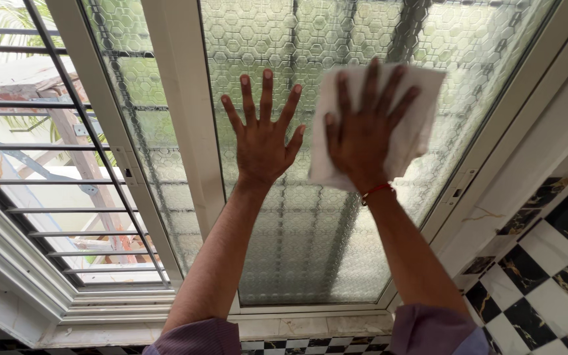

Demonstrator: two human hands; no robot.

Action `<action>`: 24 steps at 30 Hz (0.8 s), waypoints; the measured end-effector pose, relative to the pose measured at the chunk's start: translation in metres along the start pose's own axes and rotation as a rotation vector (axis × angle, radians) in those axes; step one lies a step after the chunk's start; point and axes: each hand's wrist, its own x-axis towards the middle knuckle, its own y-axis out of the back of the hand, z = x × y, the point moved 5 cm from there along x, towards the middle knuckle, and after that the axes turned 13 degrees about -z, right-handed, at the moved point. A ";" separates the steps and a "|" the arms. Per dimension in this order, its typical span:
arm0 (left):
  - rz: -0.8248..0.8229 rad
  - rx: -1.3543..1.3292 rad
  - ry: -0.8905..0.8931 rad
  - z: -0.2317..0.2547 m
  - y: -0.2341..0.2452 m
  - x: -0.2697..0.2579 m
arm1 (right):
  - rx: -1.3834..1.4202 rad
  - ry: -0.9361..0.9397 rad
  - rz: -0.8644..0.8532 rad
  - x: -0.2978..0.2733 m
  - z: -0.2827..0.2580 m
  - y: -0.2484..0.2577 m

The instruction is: The person wipes a glass window panel with a white cloth, moving the cloth in circular and side-to-side motions across the surface.

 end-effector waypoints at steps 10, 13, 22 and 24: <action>0.003 0.014 0.008 0.000 -0.001 -0.001 | -0.074 -0.014 -0.209 -0.064 0.056 -0.042; 0.005 0.025 0.024 0.002 -0.004 -0.001 | 0.017 -0.044 -0.091 -0.053 0.074 -0.022; -0.046 0.017 0.026 0.000 -0.009 0.003 | 0.023 -0.021 -0.013 -0.001 0.011 0.005; -0.066 -0.003 0.020 0.000 -0.008 0.002 | -0.013 0.067 -0.024 -0.013 -0.003 -0.006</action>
